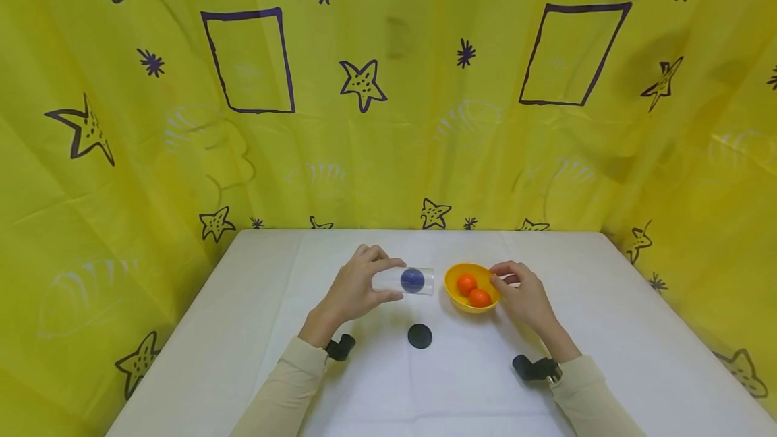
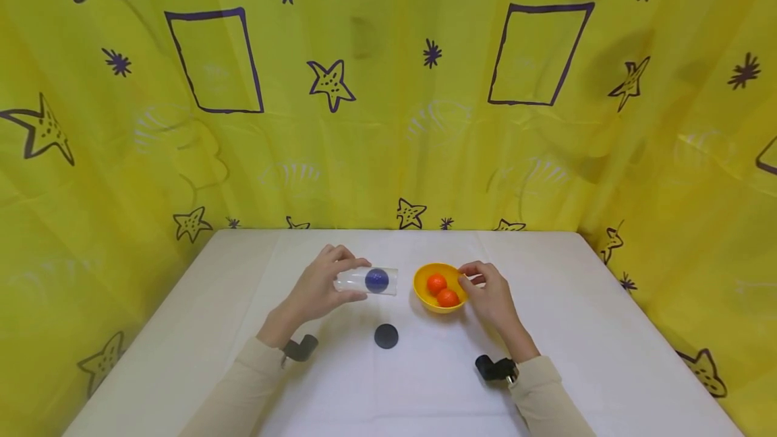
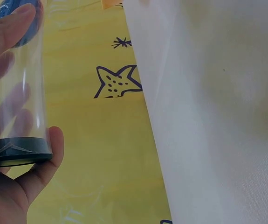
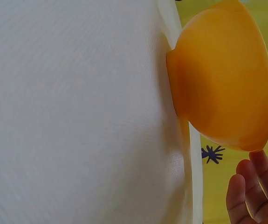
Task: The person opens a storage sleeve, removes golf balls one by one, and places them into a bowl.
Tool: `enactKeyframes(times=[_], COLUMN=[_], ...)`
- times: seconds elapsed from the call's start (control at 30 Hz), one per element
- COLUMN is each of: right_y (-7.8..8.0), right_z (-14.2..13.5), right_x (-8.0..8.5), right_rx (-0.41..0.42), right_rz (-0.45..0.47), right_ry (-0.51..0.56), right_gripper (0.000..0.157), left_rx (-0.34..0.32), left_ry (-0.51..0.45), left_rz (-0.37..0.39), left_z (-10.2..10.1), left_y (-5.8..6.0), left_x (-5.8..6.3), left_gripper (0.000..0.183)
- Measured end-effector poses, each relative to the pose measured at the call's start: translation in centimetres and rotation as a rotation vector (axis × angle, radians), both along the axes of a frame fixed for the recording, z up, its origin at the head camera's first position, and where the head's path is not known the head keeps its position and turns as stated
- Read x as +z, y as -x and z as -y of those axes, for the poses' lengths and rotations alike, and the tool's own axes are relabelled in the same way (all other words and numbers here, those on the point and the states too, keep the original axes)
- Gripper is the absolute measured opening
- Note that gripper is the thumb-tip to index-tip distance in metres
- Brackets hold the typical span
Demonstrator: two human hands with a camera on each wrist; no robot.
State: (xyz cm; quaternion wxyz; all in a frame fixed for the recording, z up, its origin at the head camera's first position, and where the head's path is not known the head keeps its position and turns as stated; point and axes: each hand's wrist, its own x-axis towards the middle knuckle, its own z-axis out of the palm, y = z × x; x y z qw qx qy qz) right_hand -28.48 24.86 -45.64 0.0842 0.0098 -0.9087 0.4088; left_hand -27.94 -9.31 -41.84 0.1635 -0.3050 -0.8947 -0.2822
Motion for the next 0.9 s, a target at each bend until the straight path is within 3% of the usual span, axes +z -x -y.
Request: enactKeyframes(times=[0.47,0.9], right_y=[-0.4,-1.6], right_z=[0.2,2.0], right_x=[1.2,3.3], right_rx=[0.009,0.067], right_rz=[-0.066,-0.115], right_ry=[-0.002,0.043], right_gripper=[0.027,0.026], left_rx=[-0.004,0.004], left_ry=[-0.002,0.012], left_rz=[-0.004,-0.023], left_z=[0.0,-0.2], left_y=[0.0,-0.3], left_x=[0.1,0.4], left_gripper=[0.048,0.048])
